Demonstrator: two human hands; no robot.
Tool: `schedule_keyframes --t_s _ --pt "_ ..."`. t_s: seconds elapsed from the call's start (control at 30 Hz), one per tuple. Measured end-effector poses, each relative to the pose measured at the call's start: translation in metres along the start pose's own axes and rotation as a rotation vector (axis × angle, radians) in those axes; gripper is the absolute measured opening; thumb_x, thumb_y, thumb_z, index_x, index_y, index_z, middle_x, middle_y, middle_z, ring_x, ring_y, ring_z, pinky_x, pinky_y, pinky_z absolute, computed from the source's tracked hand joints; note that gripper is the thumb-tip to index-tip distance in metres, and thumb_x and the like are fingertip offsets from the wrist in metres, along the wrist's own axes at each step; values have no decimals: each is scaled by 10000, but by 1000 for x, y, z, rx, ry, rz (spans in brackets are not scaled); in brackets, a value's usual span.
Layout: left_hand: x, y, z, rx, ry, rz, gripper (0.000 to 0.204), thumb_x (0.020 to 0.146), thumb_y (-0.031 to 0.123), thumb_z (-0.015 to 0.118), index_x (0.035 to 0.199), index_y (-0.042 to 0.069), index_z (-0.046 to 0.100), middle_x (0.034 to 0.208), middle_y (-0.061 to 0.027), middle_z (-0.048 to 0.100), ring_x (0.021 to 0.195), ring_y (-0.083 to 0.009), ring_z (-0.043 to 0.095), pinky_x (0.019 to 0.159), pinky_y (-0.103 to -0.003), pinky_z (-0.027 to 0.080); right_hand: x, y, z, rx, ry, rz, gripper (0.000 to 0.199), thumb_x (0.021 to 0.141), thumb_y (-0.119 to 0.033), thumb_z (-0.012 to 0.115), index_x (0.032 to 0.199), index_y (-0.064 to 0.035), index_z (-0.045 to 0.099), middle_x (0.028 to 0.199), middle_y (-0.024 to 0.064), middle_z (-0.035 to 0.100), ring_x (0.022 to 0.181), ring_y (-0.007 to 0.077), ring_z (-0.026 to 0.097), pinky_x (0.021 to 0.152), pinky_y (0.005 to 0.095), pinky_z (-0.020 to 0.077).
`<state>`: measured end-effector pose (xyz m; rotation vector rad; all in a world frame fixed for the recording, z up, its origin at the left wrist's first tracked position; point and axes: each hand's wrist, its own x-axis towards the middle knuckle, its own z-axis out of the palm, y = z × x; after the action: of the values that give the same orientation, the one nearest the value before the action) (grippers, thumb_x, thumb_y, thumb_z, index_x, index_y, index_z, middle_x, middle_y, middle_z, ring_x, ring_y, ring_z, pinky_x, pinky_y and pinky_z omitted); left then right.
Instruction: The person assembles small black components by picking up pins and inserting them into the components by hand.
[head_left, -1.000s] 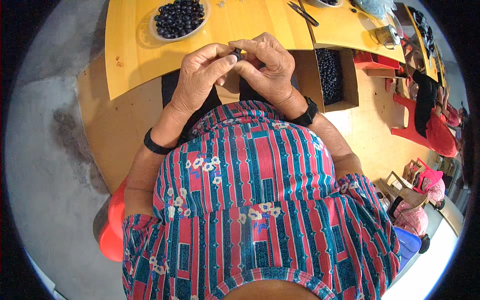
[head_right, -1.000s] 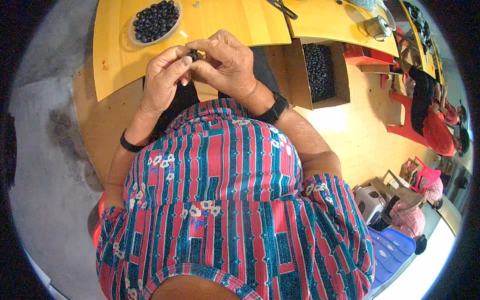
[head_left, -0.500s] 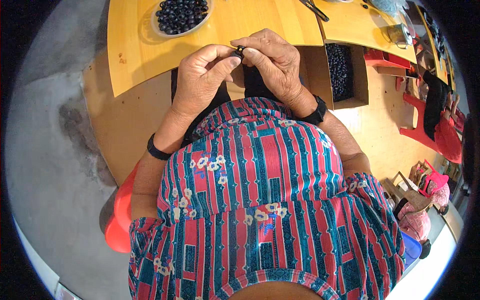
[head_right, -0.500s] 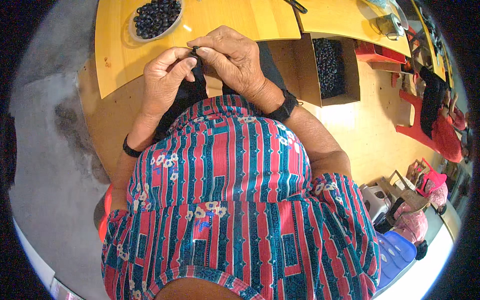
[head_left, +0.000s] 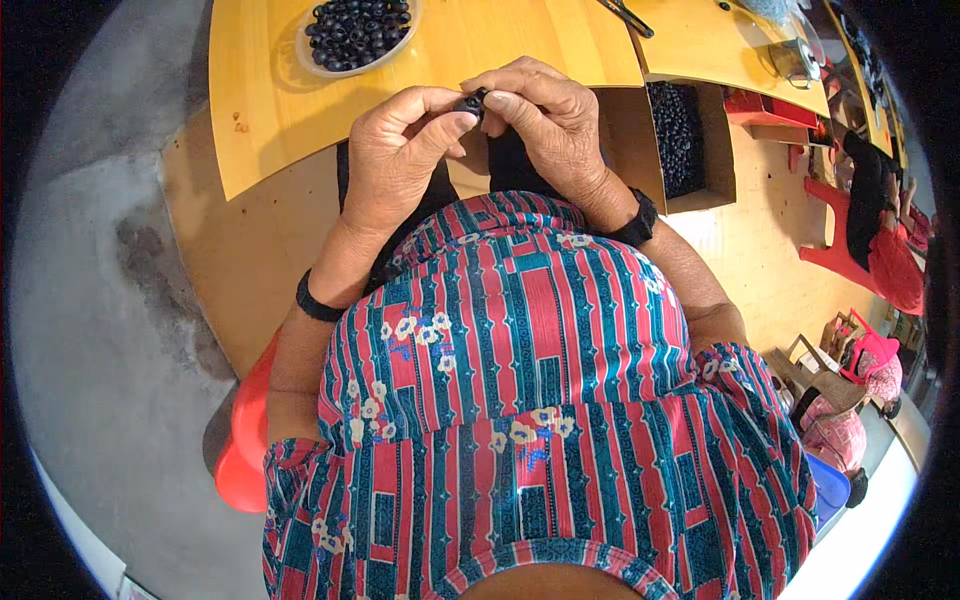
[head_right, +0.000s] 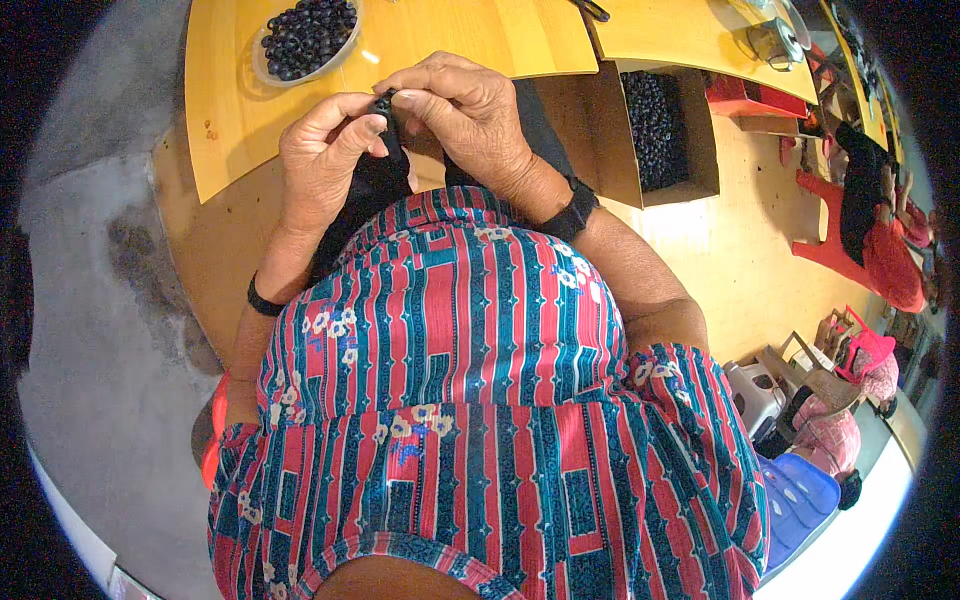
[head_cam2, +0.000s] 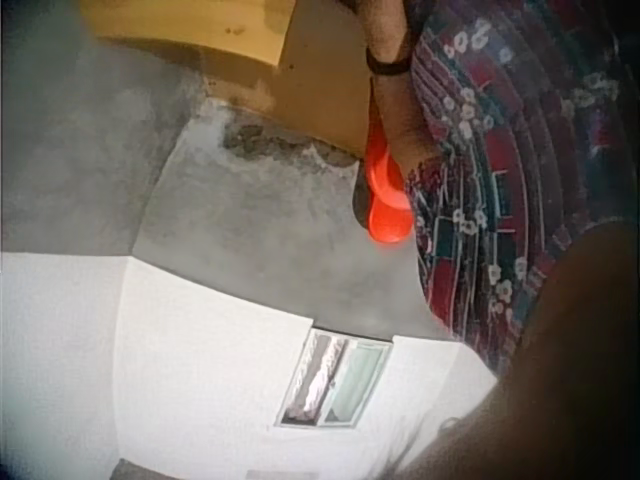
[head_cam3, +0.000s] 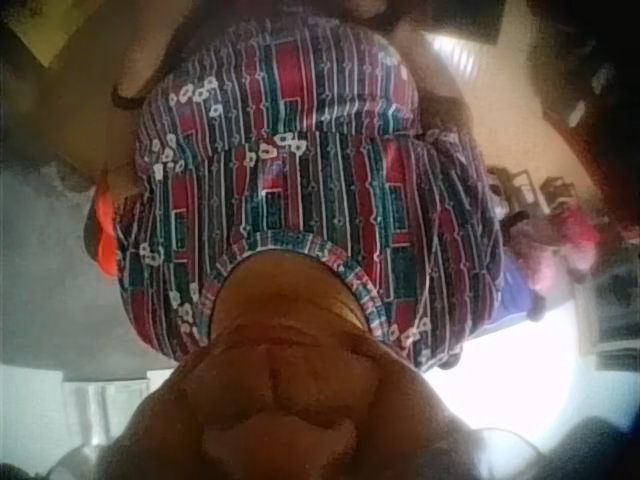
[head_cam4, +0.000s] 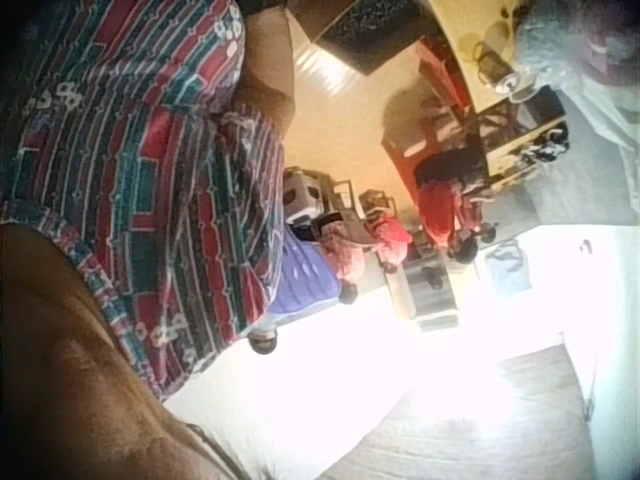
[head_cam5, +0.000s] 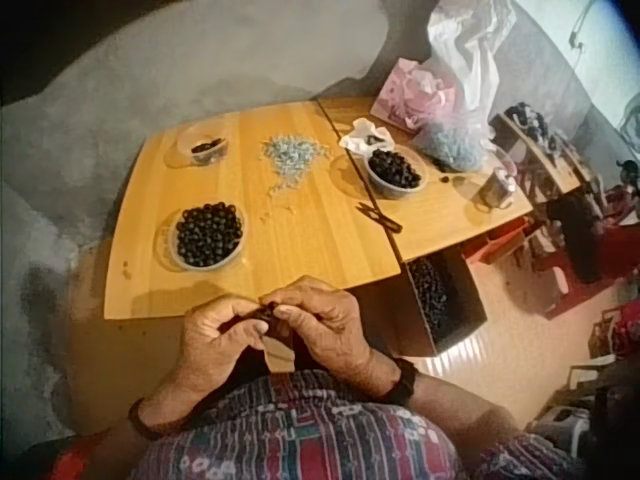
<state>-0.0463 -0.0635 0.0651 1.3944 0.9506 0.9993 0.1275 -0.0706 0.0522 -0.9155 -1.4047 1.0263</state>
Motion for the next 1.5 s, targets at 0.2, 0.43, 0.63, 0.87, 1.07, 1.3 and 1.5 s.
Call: schedule_keyframes --t_s 0.2,0.43,0.63,0.87,1.07,1.3,1.5 --pt "-2 0 -1 -10 2 38 157 826 95 677 933 -13 639 760 -25 633 616 -64 574 559 -188 472 -2 -1 2 52 -1 29 123 867 -53 581 930 0 673 748 49 610 616 85 600 560 208 492" --pt "-1 1 -4 11 -5 49 153 833 113 674 911 -12 634 761 -21 632 624 -59 571 568 -188 464 1 -2 1 29 -16 7 122 876 -67 578 936 0 661 754 50 615 623 89 610 559 214 503" --pt "-1 0 -5 -29 12 44 165 844 136 670 910 -11 630 776 -19 630 627 -60 568 574 -189 463 3 -3 0 -75 -39 1 111 879 -93 588 937 -29 658 727 40 606 597 94 610 554 226 505" --pt "-1 -2 -7 10 9 49 172 848 145 667 906 -12 628 776 -21 631 620 -68 574 568 -194 467 11 -5 -8 -451 -108 -244 133 811 -120 647 938 -82 634 742 72 605 640 211 630 575 293 513" --pt "1 -1 -7 56 11 50 173 847 151 668 886 -13 625 756 -24 630 606 -71 577 562 -195 471 12 -8 -8 -586 -124 -361 192 757 -112 679 941 -96 626 786 94 611 687 274 625 602 332 518" --pt "0 -1 -5 117 63 71 177 853 148 661 885 -21 621 726 -30 627 612 -81 591 557 -208 472 2 -5 3 -630 20 -334 196 740 -100 685 925 -103 620 745 79 587 659 263 619 569 342 517" --pt "-2 -7 -2 71 82 56 181 859 148 653 888 -28 622 708 -29 623 612 -82 594 559 -208 474 1 -5 7 -637 30 -330 191 733 -91 681 914 -106 620 726 77 576 642 264 613 548 336 514"
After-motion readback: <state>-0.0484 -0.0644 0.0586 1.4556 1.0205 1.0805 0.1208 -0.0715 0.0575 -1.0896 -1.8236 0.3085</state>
